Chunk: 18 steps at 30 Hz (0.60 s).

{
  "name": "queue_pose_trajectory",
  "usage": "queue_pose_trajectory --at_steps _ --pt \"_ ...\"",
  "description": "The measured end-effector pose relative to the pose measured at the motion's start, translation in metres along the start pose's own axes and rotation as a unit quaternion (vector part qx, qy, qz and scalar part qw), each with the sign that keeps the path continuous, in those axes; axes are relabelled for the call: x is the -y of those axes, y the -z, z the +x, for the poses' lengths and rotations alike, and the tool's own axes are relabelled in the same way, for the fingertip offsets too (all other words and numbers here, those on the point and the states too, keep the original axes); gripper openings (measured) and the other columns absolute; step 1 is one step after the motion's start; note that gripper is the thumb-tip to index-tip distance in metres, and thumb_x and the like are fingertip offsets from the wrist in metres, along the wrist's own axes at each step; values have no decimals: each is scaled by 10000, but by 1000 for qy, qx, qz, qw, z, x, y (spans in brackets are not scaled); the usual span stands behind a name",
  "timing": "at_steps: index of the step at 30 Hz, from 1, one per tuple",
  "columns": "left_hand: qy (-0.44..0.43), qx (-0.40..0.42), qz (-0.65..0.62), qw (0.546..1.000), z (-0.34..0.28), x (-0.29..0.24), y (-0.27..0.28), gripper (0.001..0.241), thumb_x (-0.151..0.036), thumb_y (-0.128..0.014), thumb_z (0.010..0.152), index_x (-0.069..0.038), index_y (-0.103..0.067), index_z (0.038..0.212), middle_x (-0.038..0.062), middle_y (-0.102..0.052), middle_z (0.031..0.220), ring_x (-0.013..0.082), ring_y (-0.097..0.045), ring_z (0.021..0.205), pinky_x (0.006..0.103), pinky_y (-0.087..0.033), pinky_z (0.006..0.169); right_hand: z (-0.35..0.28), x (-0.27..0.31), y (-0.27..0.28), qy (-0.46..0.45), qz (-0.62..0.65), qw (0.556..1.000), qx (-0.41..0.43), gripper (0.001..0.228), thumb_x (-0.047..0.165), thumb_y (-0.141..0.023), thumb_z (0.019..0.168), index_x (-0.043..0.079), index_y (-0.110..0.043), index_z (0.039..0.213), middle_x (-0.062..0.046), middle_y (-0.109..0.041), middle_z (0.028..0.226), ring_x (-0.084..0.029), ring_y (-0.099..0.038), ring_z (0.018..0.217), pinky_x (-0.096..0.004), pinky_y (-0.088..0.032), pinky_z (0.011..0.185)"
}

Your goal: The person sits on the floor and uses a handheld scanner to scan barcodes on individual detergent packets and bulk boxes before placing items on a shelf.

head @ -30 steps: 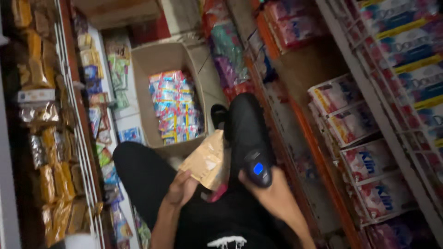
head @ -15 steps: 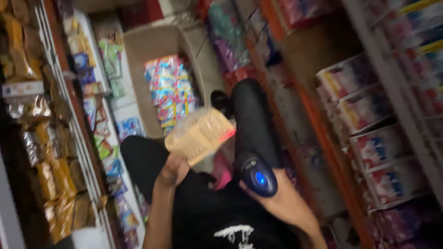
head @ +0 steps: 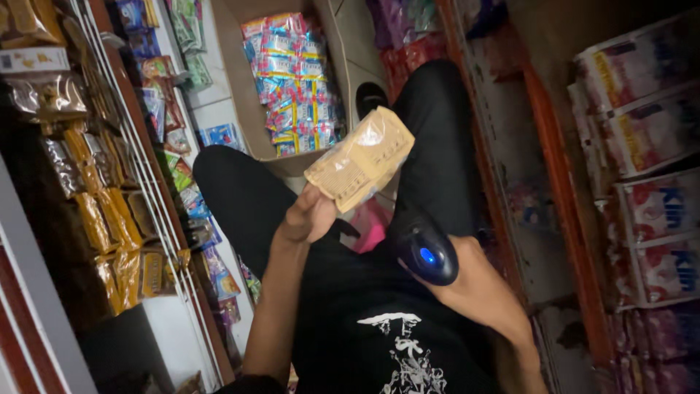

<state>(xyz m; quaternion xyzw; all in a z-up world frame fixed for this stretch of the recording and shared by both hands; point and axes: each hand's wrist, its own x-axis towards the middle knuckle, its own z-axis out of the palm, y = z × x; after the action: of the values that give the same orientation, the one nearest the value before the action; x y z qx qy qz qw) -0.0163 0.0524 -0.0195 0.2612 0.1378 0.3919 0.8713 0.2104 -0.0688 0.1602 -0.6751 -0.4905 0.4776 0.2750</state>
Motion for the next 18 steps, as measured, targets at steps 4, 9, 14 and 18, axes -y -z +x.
queue_pose_trajectory --at_steps 4,9,14,18 --pt "-30 43 -76 996 -2 1 3 1046 -568 -726 894 20 -282 1636 155 -376 1670 303 -370 1559 491 -263 1314 -1 -14 -12 37 94 994 43 191 133 -778 861 -39 -696 844 -46 -661 631 -82 -553 615 -302 -492 541" --pt "-15 -17 -151 988 -8 -11 -5 1034 -580 -718 905 19 -271 1620 182 -388 1618 336 -400 1506 517 -283 1294 -4 -41 -29 26 33 995 -89 344 154 -889 764 -2 -624 920 -14 -657 776 -71 -603 692 -273 -506 614" --pt "-6 94 -170 981 -22 4 -23 1161 -677 -740 825 -29 -228 1641 160 -348 1671 331 -340 1552 534 -283 1285 28 -34 -13 93 138 982 -91 577 133 -875 793 84 -580 1287 19 -614 861 -56 -568 751 -247 -505 690" --pt "-7 -58 -52 997 -35 36 -30 1213 -741 -709 776 -67 -180 1634 138 -296 1655 356 -292 1532 576 -261 1249 42 -36 -26 85 140 979 -117 252 119 -863 836 14 -693 991 2 -694 892 -75 -640 783 -270 -538 721"
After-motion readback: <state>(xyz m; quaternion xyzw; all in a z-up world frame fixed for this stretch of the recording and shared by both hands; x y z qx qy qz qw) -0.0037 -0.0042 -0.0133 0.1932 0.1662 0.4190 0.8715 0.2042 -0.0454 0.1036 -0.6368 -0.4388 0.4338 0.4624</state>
